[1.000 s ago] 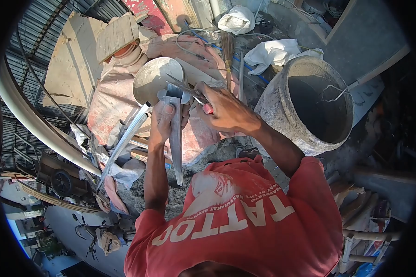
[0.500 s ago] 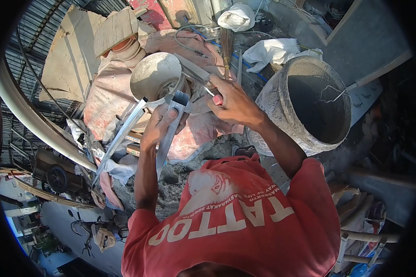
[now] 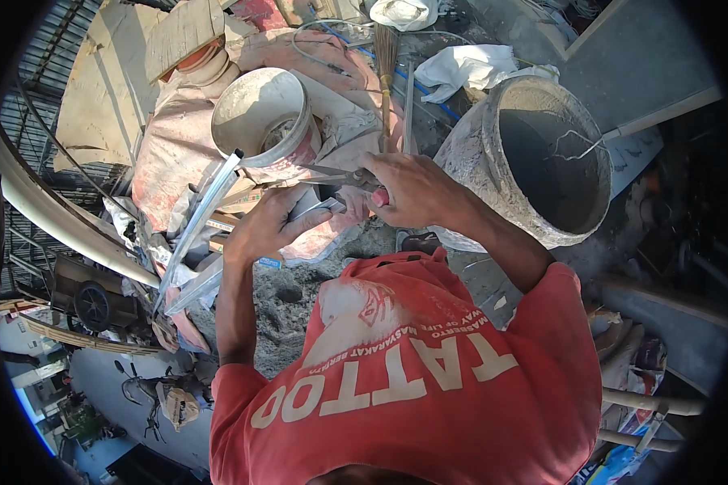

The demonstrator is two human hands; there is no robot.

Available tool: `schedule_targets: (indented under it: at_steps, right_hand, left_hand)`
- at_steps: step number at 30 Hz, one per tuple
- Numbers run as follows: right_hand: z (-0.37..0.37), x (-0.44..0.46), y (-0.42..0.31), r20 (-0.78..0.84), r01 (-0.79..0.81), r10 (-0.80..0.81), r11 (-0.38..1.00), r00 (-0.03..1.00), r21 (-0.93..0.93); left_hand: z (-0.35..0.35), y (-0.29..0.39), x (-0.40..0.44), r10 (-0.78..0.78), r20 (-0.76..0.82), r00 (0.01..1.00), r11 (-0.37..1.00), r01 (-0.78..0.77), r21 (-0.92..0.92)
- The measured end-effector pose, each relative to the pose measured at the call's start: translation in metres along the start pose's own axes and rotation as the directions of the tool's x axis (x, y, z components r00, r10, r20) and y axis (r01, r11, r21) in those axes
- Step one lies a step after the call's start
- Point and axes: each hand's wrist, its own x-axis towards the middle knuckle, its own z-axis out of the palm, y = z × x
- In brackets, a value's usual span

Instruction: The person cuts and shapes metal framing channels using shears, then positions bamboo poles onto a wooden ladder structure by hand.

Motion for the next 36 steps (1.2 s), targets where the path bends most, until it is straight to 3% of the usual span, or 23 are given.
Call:
schedule_targets:
  at_steps: [2, 6, 9, 11, 14, 18, 20, 23, 26, 29, 32, 35, 36]
  right_hand:
    - [-0.002, -0.001, -0.001, 0.027, -0.006, 0.006, 1.0, 1.0, 0.018]
    - [-0.002, -0.003, 0.0, 0.093, -0.006, 0.0, 0.998, 0.996, 0.062]
    - [0.001, -0.005, 0.004, 0.102, 0.013, -0.021, 0.997, 0.995, 0.082]
    - [0.004, -0.006, 0.004, 0.117, 0.008, -0.018, 0.996, 0.993, 0.085]
    - [0.007, -0.006, 0.005, 0.052, 0.039, -0.046, 0.991, 0.998, 0.131]
    - [0.011, -0.007, 0.007, 0.051, 0.053, -0.064, 0.98, 0.997, 0.192]
    - [0.013, -0.007, 0.006, 0.051, 0.059, -0.072, 0.975, 0.996, 0.214]
    - [0.018, -0.006, 0.008, 0.092, 0.027, -0.052, 0.967, 0.994, 0.252]
    - [0.023, -0.007, 0.009, 0.025, 0.092, -0.104, 0.954, 0.994, 0.285]
    - [0.023, -0.008, 0.006, 0.092, 0.027, -0.057, 0.953, 0.994, 0.303]
    - [0.034, -0.007, 0.006, -0.005, 0.037, -0.038, 0.942, 0.999, 0.333]
    - [0.041, -0.002, 0.009, -0.116, 0.09, -0.054, 0.94, 0.992, 0.33]
    - [0.043, 0.001, 0.013, -0.223, 0.08, 0.019, 0.902, 0.975, 0.425]
  left_hand:
    - [0.002, 0.002, -0.001, 0.087, -0.06, 0.994, 0.991, -0.081, 0.103]
    - [-0.003, 0.003, 0.0, 0.052, 0.018, 0.998, 0.999, -0.053, 0.014]
    - [-0.007, 0.006, 0.0, -0.011, 0.114, 0.993, 0.998, 0.017, -0.06]
    - [-0.007, 0.006, 0.0, -0.126, 0.212, 0.969, 0.985, 0.148, -0.091]
    - [-0.006, 0.003, -0.001, -0.02, 0.136, 0.99, 0.987, 0.041, -0.154]
    - [-0.008, 0.003, 0.001, -0.078, 0.211, 0.974, 0.978, 0.116, -0.176]
    - [-0.004, 0.0, -0.001, 0.003, 0.132, 0.991, 0.983, 0.021, -0.18]
    - [-0.007, -0.001, -0.001, -0.047, 0.217, 0.975, 0.982, 0.085, -0.171]
    - [-0.005, -0.004, -0.002, -0.012, 0.211, 0.977, 0.979, 0.055, -0.196]
    - [-0.004, -0.004, -0.004, -0.054, 0.248, 0.967, 0.974, 0.106, -0.2]
    - [-0.004, -0.007, -0.005, 0.006, 0.167, 0.986, 0.988, 0.02, -0.153]
    - [-0.002, -0.011, -0.004, -0.023, 0.154, 0.988, 0.975, 0.056, -0.216]
    - [-0.003, -0.01, -0.005, -0.024, 0.156, 0.988, 0.976, 0.057, -0.21]
